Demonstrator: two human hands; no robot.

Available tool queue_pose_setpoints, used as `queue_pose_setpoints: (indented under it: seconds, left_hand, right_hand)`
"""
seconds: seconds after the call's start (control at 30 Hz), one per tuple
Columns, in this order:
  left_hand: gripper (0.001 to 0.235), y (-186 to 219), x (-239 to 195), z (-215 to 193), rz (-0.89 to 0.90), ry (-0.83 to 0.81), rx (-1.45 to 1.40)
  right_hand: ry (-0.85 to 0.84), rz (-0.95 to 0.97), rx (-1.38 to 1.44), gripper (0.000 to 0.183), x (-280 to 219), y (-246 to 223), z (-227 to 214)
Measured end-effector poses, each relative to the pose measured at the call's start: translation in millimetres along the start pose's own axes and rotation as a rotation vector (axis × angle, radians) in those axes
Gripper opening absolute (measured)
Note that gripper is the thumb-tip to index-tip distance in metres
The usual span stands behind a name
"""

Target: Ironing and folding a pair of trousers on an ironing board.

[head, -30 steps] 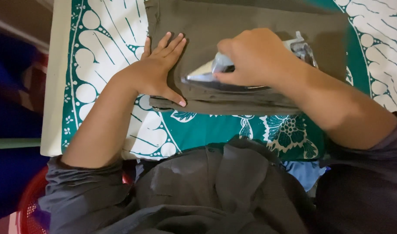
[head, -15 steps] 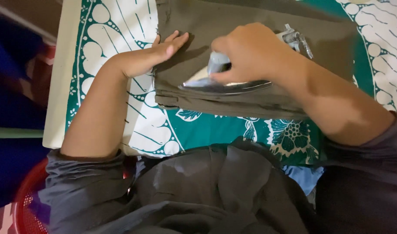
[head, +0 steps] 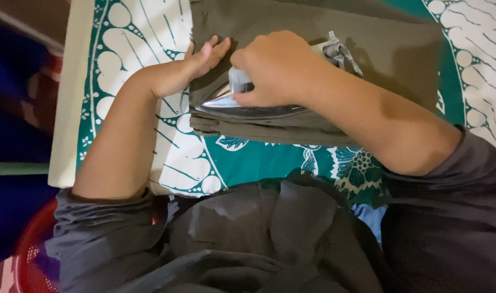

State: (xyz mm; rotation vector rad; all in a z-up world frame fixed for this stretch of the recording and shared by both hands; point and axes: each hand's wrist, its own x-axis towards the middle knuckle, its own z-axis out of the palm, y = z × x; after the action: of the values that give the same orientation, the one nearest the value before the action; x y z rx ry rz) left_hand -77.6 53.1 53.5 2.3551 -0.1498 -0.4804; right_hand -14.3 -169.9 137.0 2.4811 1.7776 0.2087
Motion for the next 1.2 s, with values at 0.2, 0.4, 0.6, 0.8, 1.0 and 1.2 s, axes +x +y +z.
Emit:
queue_pose_setpoints:
  seconds: [0.2,0.4,0.6,0.8,1.0,1.2]
  left_hand:
    - [0.077,-11,14,10,0.24,0.043,0.219]
    - [0.102,-13,15,16,0.305,0.105,0.316]
    - [0.105,1,18,21,0.249,0.142,0.41]
    - [0.111,55,29,24,0.297,0.165,0.711]
    - [0.085,63,55,64,0.457,0.229,0.54]
    - [0.1,62,51,72,0.452,0.337,0.548]
  right_hand:
    - [-0.119,0.021,0.032,0.039,-45,5,-11]
    - [-0.273,0.271,-0.22,0.047,-130,51,-2]
    - [-0.225,0.469,-0.14,0.057,-185,92,-7]
    - [-0.247,0.382,-0.08,0.045,-149,62,-17]
    - [-0.123,0.281,0.01,0.038,-155,45,-16]
    - [-0.187,0.413,-0.075,0.046,-229,107,-11]
